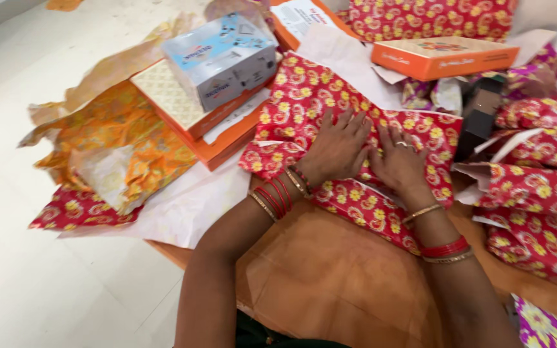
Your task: The person wraps several small boxes with patterned gift paper on a wooden table. They fold the paper around each box, smooth the edges, and place the wrapped items aside. The person handles multiple boxes and sheets of paper throughout the clip.
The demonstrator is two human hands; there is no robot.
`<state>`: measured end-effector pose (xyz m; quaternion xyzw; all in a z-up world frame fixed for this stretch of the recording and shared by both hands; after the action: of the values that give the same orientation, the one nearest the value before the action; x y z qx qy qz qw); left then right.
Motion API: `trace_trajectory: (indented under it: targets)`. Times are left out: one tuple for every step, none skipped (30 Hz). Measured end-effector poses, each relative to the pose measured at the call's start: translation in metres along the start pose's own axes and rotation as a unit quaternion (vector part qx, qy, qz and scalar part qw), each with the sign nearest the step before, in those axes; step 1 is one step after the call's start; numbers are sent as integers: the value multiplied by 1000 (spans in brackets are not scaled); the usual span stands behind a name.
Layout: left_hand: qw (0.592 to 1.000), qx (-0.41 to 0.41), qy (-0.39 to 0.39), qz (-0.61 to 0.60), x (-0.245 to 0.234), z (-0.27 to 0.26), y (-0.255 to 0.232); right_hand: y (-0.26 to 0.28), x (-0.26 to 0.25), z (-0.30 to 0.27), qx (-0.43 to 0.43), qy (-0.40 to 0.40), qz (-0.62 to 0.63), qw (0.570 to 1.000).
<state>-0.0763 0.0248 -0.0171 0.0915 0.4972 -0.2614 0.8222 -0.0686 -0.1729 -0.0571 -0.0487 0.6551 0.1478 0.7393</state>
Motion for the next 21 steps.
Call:
trace_trajectory:
  targets:
    - [1000, -26, 16, -6, 0, -8, 11, -1, 2, 2, 11, 3, 18, 1000]
    - [998, -49, 32, -15, 0, -15, 24, -1, 3, 4, 10, 2, 9, 1000]
    - [996, -72, 47, -24, 1, -21, 34, -1, 5, 6, 9, 0, 0, 1000]
    - [995, -91, 45, -21, 3, -26, 40, -2, 6, 7, 9, -3, -10, 1000]
    - [993, -110, 43, -19, 6, -31, 45, -4, 7, 7, 4, -2, -10, 1000]
    - [991, -125, 40, -16, 9, -33, 50, -6, 7, 8, 2, -3, -8, 1000]
    - [991, -125, 38, -20, 11, -32, 55, -7, 7, 9, 0, -3, -6, 1000]
    - [991, -127, 38, -27, 14, -34, 55, -9, 8, 8, -5, -9, 2, 1000]
    - [990, -130, 39, -34, 17, -36, 56, -11, 8, 7, -9, -14, 11, 1000]
    - [991, -127, 34, -35, 20, -36, 57, -12, 8, 7, -12, -20, 19, 1000]
    - [991, -125, 30, -36, 21, -36, 58, -13, 8, 8, -16, -21, 17, 1000]
    - [991, -122, 27, -39, 23, -37, 57, -14, 8, 7, -17, -20, 14, 1000]
    - [991, -121, 28, -40, 25, -39, 56, -15, 8, 6, -17, -19, 12, 1000]
    - [992, -120, 28, -39, 25, -39, 57, -14, 6, 8, -20, -25, 8, 999]
    - [992, -118, 28, -39, 25, -39, 58, -13, 3, 9, -22, -32, 4, 999]
    - [992, -121, 30, -30, 23, -40, 58, -11, 1, 9, -25, -38, 2, 999]
    - [991, -125, 33, -22, 22, -40, 56, -8, -2, 7, -33, -70, -5, 997]
    - [991, -129, 34, -12, 20, -39, 54, -6, -7, 6, -43, -103, -12, 994]
    - [995, -97, 4, 6, 17, -38, 50, -5, -12, 6, -52, -137, -20, 989]
    - [997, -67, -25, 24, 14, -37, 46, -3, -16, 5, -63, -156, -11, 986]
    - [997, -38, -54, 42, 12, -37, 41, -1, -21, 4, -73, -176, -2, 982]
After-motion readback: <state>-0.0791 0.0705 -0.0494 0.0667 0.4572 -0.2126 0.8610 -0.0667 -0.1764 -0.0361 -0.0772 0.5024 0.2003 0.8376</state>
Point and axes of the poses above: each hand's wrist, its own z-axis towards the middle knuckle, its own x-axis out of the palm, y = z × x, the point moved 1 cm from there along z, towards the middle knuckle, and after that the axes turned 9 degrees about -x, right-handed, at the moved point
